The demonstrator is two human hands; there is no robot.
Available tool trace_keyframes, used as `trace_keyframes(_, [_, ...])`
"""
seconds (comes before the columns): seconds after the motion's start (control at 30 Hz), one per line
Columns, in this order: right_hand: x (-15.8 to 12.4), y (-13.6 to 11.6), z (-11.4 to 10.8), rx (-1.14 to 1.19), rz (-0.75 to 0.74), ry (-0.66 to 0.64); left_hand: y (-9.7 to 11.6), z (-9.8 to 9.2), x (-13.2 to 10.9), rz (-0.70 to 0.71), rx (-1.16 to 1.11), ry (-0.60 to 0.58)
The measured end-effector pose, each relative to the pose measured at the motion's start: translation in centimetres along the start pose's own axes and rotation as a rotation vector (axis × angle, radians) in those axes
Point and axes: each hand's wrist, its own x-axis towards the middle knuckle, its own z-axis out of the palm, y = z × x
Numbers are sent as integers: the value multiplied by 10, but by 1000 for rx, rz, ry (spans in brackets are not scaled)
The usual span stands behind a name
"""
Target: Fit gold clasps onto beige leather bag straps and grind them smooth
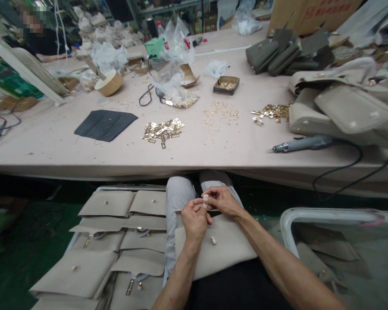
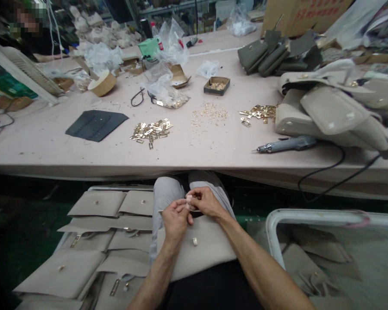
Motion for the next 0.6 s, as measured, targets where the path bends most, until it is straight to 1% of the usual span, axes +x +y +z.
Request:
trace_keyframes(0.2, [3,11,5,17,-14,101,0,-5,4,-5,77,-90])
trace_keyframes(0.3, [6,12,9,16,-4,98,-4,-3,6,36,114,-72])
trace_keyframes(0.33, [6,10,10,-12,-9,104,-6,-3,6,57,127,-55])
trace_keyframes(0.4, [3,2,14,-145,-51,148,-10,-2,7,100,138,-25])
trace_keyframes(0.5, [-1,-9,19,-428,-191,234,-15,-4,8,126,136,-9])
trace_keyframes(0.53, [-1,-11,20,-477,-219,242,-16,-5,8,118,137,-15])
trace_keyframes(0.57, [0,-11,20,-478,-216,231,-17,-6,8,104,133,-24])
trace_keyframes(0.6, [2,-10,20,-436,-182,200,-18,-7,8,90,123,-36])
